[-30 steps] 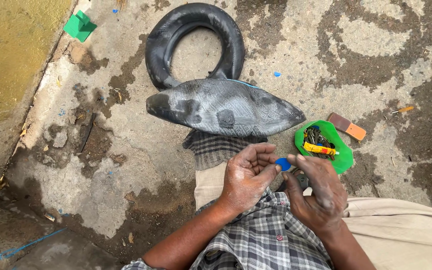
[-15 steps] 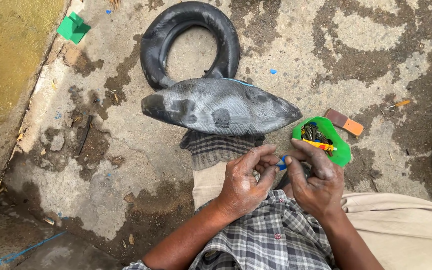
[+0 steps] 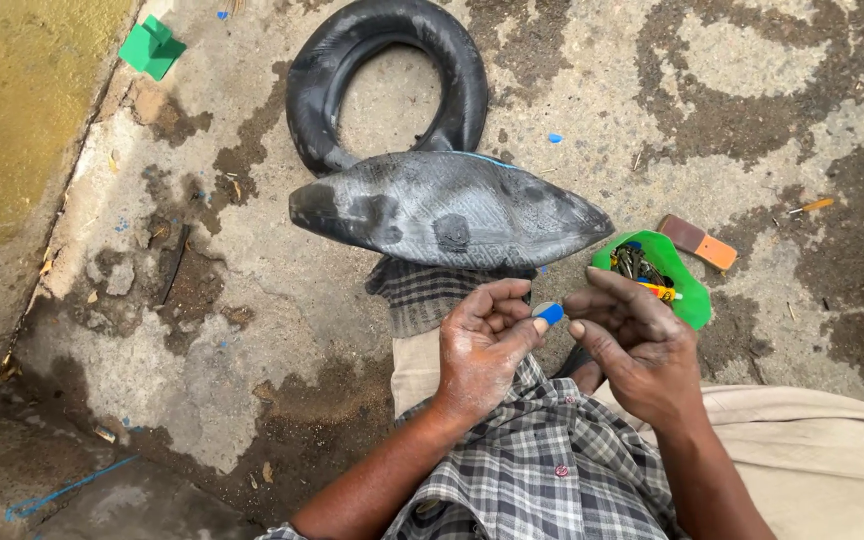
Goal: Repairing a punctured bicycle inner tube by sanding, applying glue, and adding a patch.
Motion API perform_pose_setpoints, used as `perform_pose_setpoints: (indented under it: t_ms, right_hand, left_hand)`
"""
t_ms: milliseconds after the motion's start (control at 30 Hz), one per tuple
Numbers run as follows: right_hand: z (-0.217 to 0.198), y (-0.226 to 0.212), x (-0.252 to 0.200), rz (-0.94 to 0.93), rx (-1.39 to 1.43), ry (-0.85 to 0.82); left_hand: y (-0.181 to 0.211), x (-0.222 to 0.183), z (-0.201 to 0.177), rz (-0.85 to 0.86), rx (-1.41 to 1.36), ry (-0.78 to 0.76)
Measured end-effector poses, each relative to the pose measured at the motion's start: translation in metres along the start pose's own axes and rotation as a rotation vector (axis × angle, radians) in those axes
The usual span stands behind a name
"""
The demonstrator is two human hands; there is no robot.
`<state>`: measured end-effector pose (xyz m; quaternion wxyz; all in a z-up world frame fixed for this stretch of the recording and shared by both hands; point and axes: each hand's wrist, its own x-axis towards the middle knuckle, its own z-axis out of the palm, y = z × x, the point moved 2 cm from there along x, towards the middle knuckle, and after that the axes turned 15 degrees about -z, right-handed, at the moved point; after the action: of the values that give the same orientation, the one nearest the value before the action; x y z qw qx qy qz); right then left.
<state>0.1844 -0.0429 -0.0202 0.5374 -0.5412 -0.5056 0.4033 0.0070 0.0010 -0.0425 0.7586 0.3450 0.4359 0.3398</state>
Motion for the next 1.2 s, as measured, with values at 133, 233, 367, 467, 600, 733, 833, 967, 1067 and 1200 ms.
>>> perform_pose_setpoints:
  t_ms: [133, 233, 367, 467, 600, 733, 833, 967, 1067, 1200]
  right_hand:
    - [0.007, -0.008, 0.01, 0.055, 0.117, 0.088]
    - [0.008, -0.009, 0.009, 0.075, 0.142, 0.077]
    - [0.006, -0.005, 0.006, 0.004, 0.012, -0.008]
    - [0.011, -0.012, 0.011, -0.096, -0.161, -0.112]
    - [0.014, -0.018, 0.014, -0.116, -0.252, -0.149]
    - [0.016, -0.017, 0.012, -0.155, -0.287, -0.149]
    - [0.018, -0.016, 0.01, -0.277, -0.421, -0.113]
    - [0.025, -0.024, -0.005, -0.332, -0.486, -0.034]
    - [0.027, -0.02, -0.01, -0.269, -0.454, 0.01]
    - [0.027, -0.004, -0.012, -0.153, -0.184, 0.028]
  left_hand:
    - [-0.007, -0.001, 0.0, -0.074, -0.067, -0.012]
    - [0.001, -0.006, 0.001, -0.102, 0.102, -0.054]
    - [0.019, -0.01, -0.003, 0.012, 0.153, -0.077]
    - [0.023, -0.009, -0.006, 0.07, 0.244, -0.003]
    - [0.022, -0.007, -0.005, 0.018, 0.315, 0.007]
    - [0.02, -0.006, -0.007, 0.033, 0.403, 0.045]
    - [0.017, -0.006, -0.005, 0.024, 0.378, 0.039]
    - [0.019, -0.005, -0.005, 0.074, 0.352, 0.107]
    - [0.02, -0.006, -0.004, 0.102, 0.332, 0.11]
    - [0.022, -0.006, -0.002, 0.076, 0.403, 0.08]
